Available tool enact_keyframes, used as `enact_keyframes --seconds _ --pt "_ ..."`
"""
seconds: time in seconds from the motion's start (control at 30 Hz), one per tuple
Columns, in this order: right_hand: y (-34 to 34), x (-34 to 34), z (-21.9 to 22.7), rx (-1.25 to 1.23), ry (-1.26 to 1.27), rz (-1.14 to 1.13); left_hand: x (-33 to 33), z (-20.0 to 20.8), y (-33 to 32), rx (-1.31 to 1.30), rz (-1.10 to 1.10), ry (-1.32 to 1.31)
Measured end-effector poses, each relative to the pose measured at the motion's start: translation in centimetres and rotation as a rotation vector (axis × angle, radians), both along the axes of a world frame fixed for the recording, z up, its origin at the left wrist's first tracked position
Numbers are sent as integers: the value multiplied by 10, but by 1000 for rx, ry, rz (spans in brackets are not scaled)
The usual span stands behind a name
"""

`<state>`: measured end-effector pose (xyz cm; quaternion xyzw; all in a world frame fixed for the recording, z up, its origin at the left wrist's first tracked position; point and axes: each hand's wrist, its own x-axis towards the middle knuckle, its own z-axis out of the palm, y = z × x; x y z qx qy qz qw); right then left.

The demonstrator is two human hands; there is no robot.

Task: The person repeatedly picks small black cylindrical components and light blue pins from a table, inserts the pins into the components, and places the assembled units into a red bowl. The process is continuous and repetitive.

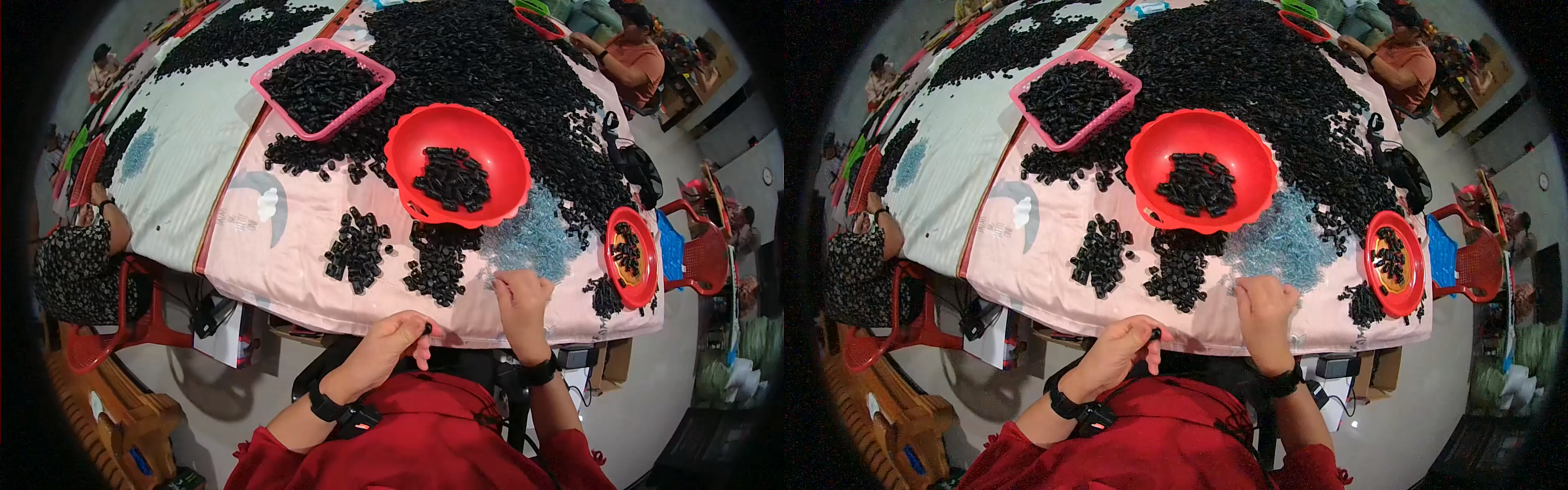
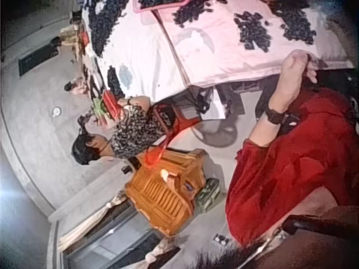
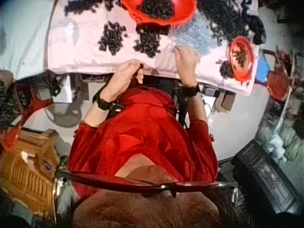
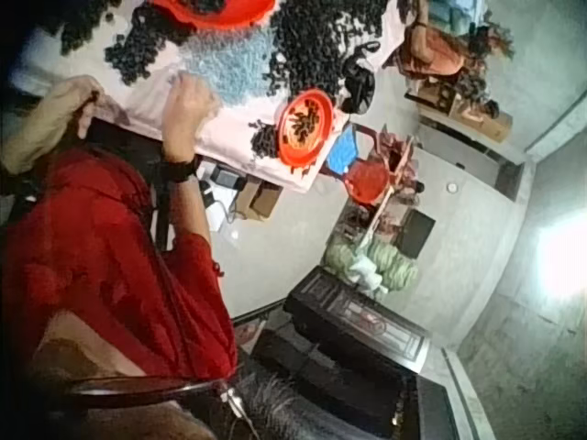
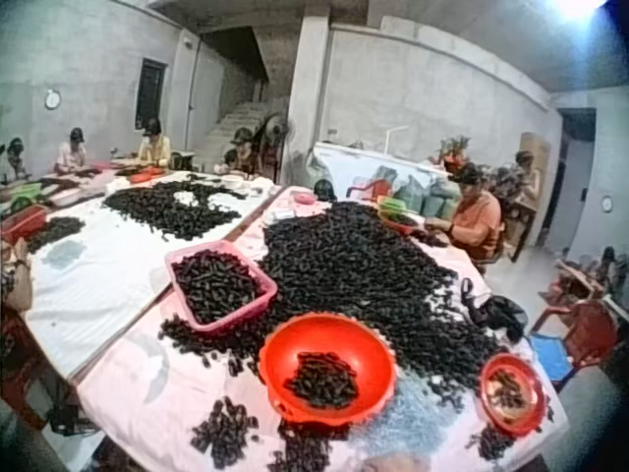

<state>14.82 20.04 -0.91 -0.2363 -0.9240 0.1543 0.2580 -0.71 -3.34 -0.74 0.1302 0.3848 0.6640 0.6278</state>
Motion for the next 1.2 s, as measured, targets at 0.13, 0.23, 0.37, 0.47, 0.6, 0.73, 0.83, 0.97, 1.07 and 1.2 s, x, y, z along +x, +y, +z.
enact_keyframes --seconds 0.13,0.23,0.37,0.47,0.6,0.73,0.83,0.97,1.07,1.2 --pt "-4 -23 0 115 -32 22 -2 0 6 -46 -103 14" --pt "-6 -27 3 155 -108 24 -5 2 8 -89 -155 61" --pt "-5 -27 2 198 -199 30 -7 9 13 -102 -196 80" --pt "6 -27 -9 276 -120 52 -7 10 17 -109 -209 63" --pt "13 -9 8 78 -117 52 -10 4 17 -100 -197 42" --pt "13 1 13 146 -218 83 -8 -1 20 -102 -204 40" --pt "21 4 -1 116 -58 -37 -5 4 23 -94 -226 51" --pt "23 10 -5 -80 33 -127 -7 4 21 -102 -236 28" --pt "12 0 -2 -41 -1 -34 -8 3 19 -102 -238 14" --pt "1 -21 -5 56 -11 -1 -5 1 19 -69 -233 32"
